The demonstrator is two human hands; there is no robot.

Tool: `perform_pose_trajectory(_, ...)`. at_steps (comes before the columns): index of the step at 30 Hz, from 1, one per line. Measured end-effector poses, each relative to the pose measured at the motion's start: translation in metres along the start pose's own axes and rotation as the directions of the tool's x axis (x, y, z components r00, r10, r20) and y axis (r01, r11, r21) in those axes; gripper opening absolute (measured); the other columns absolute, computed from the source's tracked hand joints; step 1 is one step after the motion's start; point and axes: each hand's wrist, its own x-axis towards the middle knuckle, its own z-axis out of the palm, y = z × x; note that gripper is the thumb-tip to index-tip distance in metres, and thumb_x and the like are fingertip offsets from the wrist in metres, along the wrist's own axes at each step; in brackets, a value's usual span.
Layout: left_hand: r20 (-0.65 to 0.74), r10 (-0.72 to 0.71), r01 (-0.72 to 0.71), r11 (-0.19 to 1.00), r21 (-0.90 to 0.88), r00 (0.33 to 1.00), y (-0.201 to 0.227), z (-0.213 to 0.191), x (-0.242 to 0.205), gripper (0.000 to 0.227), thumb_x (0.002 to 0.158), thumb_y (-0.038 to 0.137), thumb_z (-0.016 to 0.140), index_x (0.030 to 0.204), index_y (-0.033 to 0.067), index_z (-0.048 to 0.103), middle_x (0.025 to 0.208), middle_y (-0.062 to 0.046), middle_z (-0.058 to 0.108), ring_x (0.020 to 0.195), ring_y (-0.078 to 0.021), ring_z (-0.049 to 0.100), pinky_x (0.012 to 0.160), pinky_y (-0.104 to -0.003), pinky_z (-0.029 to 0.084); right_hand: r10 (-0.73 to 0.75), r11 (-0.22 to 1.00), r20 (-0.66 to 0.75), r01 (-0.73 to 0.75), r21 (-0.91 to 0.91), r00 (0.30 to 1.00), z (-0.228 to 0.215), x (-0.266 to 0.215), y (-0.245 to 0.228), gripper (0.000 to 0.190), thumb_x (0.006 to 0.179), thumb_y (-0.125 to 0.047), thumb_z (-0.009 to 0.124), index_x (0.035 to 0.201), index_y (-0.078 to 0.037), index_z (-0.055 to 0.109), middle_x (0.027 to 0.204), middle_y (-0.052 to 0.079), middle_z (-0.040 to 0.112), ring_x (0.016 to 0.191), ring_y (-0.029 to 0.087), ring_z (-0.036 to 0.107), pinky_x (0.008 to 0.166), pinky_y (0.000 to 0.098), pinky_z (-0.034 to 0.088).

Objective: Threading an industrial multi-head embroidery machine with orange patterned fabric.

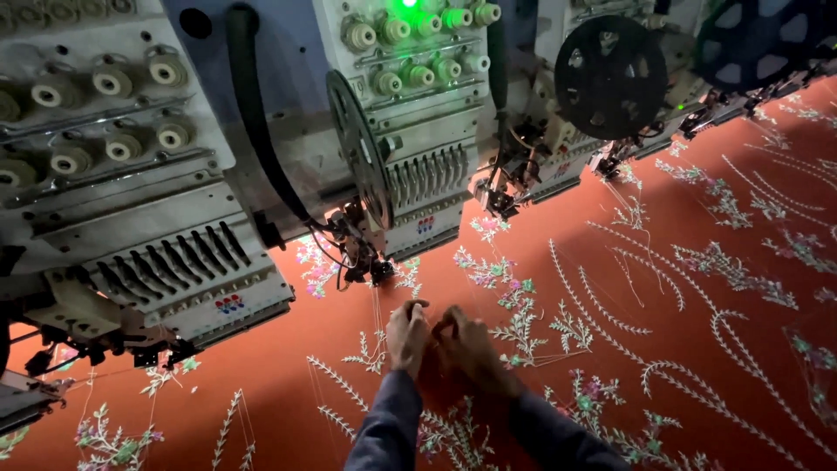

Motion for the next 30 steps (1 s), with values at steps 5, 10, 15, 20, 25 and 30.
perform_pose_trajectory(5, 0.093, 0.36, -0.36, 0.809, 0.464, 0.928, -0.012, 0.017, -0.019, 0.013, 0.1, 0.022, 0.057, 0.097, 0.0141, 0.067, 0.08, -0.013, 0.074, 0.072, -0.0321, 0.073, 0.068, -0.047, 0.06, 0.125, 0.858, 0.035, -0.126, 0.498, 0.992, -0.037, 0.026, -0.036, 0.005, 0.096, -0.031, 0.05, 0.094, -0.026, 0.052, 0.09, 0.001, 0.054, 0.083, 0.023, 0.05, 0.076, 0.0395, 0.044)
perform_pose_trajectory(10, 0.197, 0.557, -0.549, 0.582, 0.601, 0.807, -0.039, 0.032, -0.011, 0.02, 0.092, 0.008, 0.058, 0.112, 0.007, 0.055, 0.079, -0.006, 0.074, 0.052, -0.0174, 0.066, 0.043, -0.035, 0.054, 0.095, 0.443, 0.122, -0.152, 0.884, 0.988, -0.01, 0.111, -0.015, 0.029, 0.092, -0.028, 0.072, 0.081, -0.025, 0.045, 0.073, -0.007, 0.037, 0.063, 0.008, 0.029, 0.06, 0.0235, 0.028)
perform_pose_trajectory(15, 0.163, 0.533, -0.515, 0.623, 0.588, 0.83, -0.034, 0.028, -0.013, 0.012, 0.102, 0.017, 0.046, 0.099, 0.0104, 0.056, 0.071, -0.009, 0.07, 0.052, -0.0309, 0.065, 0.045, -0.045, 0.046, 0.13, 0.408, 0.055, -0.104, 0.907, 0.99, 0.021, 0.154, -0.008, 0.024, 0.091, -0.015, 0.069, 0.079, -0.016, 0.048, 0.077, -0.002, 0.031, 0.063, 0.011, 0.021, 0.059, 0.0333, 0.019)
perform_pose_trajectory(20, 0.143, 0.455, -0.461, 0.734, 0.499, 0.879, -0.024, 0.022, -0.017, 0.015, 0.104, 0.023, 0.042, 0.096, 0.015, 0.051, 0.072, -0.007, 0.068, 0.053, -0.0299, 0.061, 0.052, -0.045, 0.042, 0.229, 0.488, 0.066, -0.173, 0.856, 0.971, 0.027, 0.167, -0.027, 0.013, 0.089, -0.001, 0.064, 0.085, -0.012, 0.058, 0.069, 0.0, 0.04, 0.056, 0.01, 0.023, 0.051, 0.0309, 0.021)
perform_pose_trajectory(25, 0.129, 0.453, -0.455, 0.751, 0.478, 0.882, -0.026, 0.023, -0.013, 0.021, 0.105, 0.019, 0.037, 0.102, 0.0132, 0.057, 0.072, -0.004, 0.069, 0.05, -0.0204, 0.057, 0.049, -0.04, 0.042, 0.34, 0.549, 0.11, -0.293, 0.782, 0.934, 0.011, 0.157, -0.055, 0.01, 0.096, 0.0, 0.062, 0.098, -0.004, 0.07, 0.067, 0.002, 0.052, 0.051, 0.009, 0.02, 0.047, 0.0303, 0.017)
perform_pose_trajectory(30, 0.114, 0.482, -0.474, 0.745, 0.468, 0.869, -0.031, 0.023, -0.011, 0.022, 0.095, 0.001, 0.046, 0.108, 0.0105, 0.061, 0.071, -0.004, 0.069, 0.048, -0.0172, 0.053, 0.044, -0.036, 0.034, 0.199, 0.703, 0.103, -0.215, 0.677, 0.975, -0.012, 0.132, -0.079, 0.035, 0.098, -0.01, 0.063, 0.133, -0.013, 0.065, 0.118, 0.004, 0.074, 0.045, 0.01, 0.019, 0.04, 0.031, 0.021)
